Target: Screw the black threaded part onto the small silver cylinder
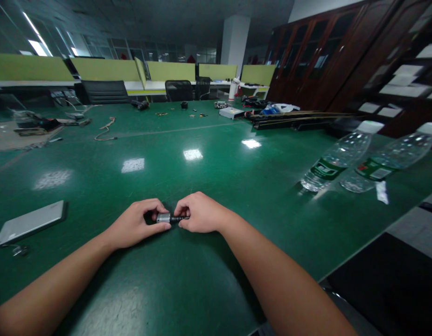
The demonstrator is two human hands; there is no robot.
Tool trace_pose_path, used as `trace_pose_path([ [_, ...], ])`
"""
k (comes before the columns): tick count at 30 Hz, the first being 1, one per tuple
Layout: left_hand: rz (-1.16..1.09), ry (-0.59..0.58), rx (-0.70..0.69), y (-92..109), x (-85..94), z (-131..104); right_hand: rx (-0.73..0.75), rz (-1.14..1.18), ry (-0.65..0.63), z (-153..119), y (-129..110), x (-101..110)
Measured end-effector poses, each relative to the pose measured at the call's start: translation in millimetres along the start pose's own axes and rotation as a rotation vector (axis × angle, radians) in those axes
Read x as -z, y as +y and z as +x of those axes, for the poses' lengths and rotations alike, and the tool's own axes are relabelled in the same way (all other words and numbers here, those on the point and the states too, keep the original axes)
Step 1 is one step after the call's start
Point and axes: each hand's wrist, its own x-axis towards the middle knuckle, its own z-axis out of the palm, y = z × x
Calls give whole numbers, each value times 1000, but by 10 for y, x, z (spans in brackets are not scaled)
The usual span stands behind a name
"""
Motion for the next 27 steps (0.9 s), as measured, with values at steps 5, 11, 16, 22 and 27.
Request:
trace_pose_path([
  [5,-5,-8,1,-2,3,-4,3,4,-13,-10,21,7],
  [11,-10,-7,3,1,9,-13,3,-7,-17,-13,19,36],
  [16,-8,-2,2,3,8,-10,-11,-6,-27,-24,36,56],
  [22,-4,17,-11,-11,0,-16,-35,4,-42,-34,42,80],
  [27,-3,2,-2,-9,1,-14,-47,-13,-53,-51,47,111],
])
